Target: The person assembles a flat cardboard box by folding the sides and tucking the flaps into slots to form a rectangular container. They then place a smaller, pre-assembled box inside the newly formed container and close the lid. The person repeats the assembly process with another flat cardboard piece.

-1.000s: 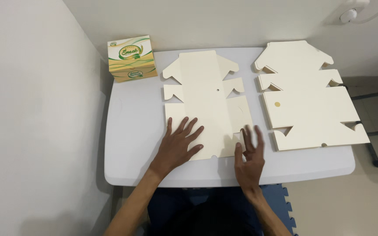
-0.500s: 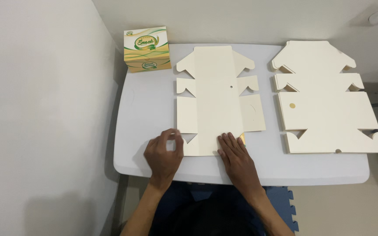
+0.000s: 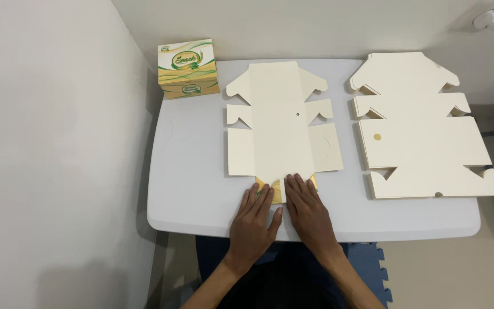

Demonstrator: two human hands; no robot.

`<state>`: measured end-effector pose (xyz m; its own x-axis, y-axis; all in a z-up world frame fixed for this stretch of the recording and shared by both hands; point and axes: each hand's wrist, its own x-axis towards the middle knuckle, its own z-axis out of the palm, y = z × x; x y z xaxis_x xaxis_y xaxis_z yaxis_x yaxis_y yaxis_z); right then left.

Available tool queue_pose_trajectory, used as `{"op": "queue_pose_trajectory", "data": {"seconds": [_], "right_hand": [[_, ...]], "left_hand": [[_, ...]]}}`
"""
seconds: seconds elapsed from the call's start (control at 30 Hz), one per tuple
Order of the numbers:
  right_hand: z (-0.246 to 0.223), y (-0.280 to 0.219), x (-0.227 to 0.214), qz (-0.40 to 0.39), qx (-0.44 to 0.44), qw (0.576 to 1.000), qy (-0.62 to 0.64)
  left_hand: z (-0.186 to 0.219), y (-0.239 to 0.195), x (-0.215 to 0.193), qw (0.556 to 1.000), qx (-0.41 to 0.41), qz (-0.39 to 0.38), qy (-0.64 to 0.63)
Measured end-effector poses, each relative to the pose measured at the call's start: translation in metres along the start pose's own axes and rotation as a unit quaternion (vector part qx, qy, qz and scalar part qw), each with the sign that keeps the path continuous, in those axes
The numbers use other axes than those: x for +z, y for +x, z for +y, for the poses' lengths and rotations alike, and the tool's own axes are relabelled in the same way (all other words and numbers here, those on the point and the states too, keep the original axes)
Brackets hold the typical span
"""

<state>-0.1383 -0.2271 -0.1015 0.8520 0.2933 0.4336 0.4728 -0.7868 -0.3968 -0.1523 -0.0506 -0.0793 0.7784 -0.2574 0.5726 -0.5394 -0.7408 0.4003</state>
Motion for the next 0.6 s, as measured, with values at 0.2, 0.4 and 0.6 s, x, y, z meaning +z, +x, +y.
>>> {"op": "queue_pose_trajectory", "data": {"seconds": [0.2, 0.4, 0.6], "right_hand": [[-0.001, 0.002, -0.005, -0.02, 0.013, 0.999, 0.025], [-0.001, 0.016, -0.05, -0.02, 0.106, 0.98, 0.169], [0.011, 0.011, -0.067, 0.141, 0.238, 0.939, 0.204]], "left_hand": [[-0.002, -0.002, 0.004, 1.0, 0.009, -0.018, 0.024], [-0.01, 0.022, -0.032, 0.997, -0.042, 0.024, -0.051], [-0.024, 0.022, -0.044, 0.995, -0.031, 0.082, 0.057]]}}
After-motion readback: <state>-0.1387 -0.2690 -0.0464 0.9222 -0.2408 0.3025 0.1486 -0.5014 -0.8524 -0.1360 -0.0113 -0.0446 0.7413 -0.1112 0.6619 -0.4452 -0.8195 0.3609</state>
